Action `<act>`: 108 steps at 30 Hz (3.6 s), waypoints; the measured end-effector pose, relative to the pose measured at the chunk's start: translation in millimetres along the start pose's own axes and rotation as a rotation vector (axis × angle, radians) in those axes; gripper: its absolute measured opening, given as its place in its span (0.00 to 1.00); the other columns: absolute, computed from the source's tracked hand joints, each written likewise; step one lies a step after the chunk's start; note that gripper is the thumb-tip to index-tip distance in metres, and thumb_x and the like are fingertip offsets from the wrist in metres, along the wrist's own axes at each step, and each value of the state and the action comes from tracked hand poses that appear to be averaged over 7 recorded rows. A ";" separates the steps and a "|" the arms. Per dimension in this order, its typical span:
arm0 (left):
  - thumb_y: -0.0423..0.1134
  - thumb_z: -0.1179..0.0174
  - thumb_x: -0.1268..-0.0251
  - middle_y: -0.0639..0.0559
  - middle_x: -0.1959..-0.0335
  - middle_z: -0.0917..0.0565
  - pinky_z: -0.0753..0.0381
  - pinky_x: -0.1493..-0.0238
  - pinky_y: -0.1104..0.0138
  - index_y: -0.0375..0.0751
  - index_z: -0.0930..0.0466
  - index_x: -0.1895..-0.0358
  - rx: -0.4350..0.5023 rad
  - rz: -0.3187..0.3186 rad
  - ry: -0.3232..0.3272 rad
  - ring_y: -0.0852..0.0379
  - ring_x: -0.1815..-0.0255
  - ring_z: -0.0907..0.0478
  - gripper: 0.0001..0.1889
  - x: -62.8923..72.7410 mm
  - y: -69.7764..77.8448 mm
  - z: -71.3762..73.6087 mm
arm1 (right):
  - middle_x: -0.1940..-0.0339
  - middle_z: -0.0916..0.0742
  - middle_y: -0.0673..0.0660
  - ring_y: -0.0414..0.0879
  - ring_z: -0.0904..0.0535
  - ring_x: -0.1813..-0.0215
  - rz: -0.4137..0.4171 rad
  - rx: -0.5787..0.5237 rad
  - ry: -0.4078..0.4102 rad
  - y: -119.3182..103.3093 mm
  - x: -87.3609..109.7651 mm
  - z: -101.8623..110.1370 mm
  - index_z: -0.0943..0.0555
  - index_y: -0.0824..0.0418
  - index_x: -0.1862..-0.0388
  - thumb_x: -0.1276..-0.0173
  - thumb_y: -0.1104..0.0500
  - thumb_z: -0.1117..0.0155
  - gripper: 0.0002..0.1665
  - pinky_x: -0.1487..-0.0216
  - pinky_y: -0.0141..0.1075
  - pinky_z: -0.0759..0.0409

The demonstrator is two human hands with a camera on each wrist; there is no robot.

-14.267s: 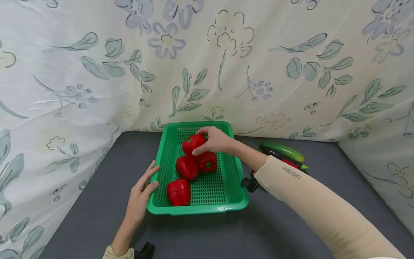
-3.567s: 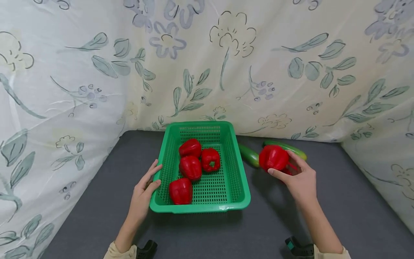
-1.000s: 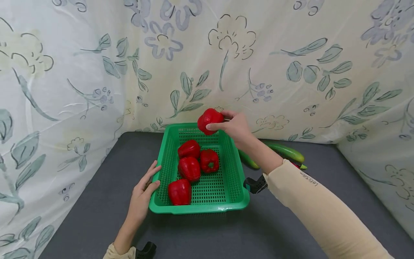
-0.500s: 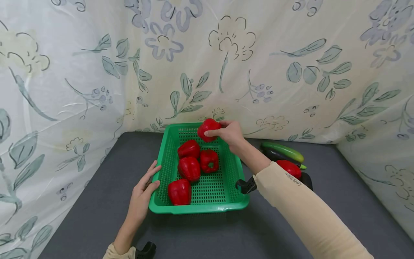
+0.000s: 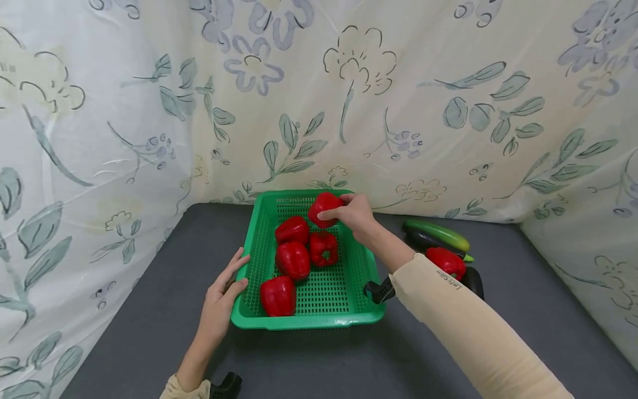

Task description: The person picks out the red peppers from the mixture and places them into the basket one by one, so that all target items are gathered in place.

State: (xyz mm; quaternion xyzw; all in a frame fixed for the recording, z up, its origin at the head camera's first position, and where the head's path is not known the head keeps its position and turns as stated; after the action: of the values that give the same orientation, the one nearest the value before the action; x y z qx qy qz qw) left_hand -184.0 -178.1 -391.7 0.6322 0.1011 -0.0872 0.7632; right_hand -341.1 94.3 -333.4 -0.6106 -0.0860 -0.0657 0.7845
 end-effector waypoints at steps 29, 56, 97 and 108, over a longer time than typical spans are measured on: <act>0.36 0.51 0.22 0.54 0.24 0.40 0.31 0.43 0.75 0.42 0.32 0.28 -0.011 0.019 0.000 0.53 0.25 0.46 0.22 0.8 1.2 0.7 | 0.34 0.26 0.59 0.57 0.33 0.37 0.042 -0.041 -0.018 9.4 1.7 -4.7 0.31 0.63 0.31 0.47 0.65 0.22 0.45 0.40 0.52 0.28; 0.35 0.51 0.22 0.55 0.24 0.40 0.30 0.44 0.75 0.42 0.32 0.28 -0.007 0.028 0.009 0.55 0.25 0.46 0.22 5.1 2.5 -0.6 | 0.33 0.25 0.60 0.55 0.34 0.31 0.093 -0.104 -0.062 11.0 2.8 -5.6 0.29 0.65 0.31 0.44 0.61 0.22 0.42 0.34 0.46 0.35; 0.35 0.50 0.22 0.54 0.24 0.40 0.31 0.43 0.76 0.41 0.32 0.29 -0.010 0.010 0.008 0.53 0.25 0.46 0.22 -2.0 -1.0 2.1 | 0.39 0.21 0.60 0.52 0.23 0.41 0.107 -0.331 -0.109 10.4 23.5 37.9 0.28 0.66 0.34 0.37 0.62 0.27 0.33 0.37 0.46 0.29; 0.36 0.50 0.22 0.56 0.24 0.40 0.32 0.43 0.76 0.43 0.31 0.28 -0.010 0.016 -0.003 0.54 0.25 0.46 0.22 -4.5 -5.1 3.6 | 0.40 0.20 0.57 0.50 0.26 0.37 0.228 -0.208 0.005 24.4 45.5 76.4 0.27 0.63 0.35 0.40 0.55 0.24 0.36 0.39 0.40 0.29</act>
State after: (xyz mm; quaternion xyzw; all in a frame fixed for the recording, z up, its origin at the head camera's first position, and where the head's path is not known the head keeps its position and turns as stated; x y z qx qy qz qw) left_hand -189.4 -182.6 -394.6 0.6289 0.0953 -0.0813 0.7674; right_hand -295.8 174.5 -328.4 -0.6942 -0.0070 0.0137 0.7196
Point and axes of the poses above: each hand's wrist, its own x-axis away from the middle knuckle, its own z-axis out of the back of the hand, y = z × x, the point moved 7 cm from there along -x, towards the middle knuckle
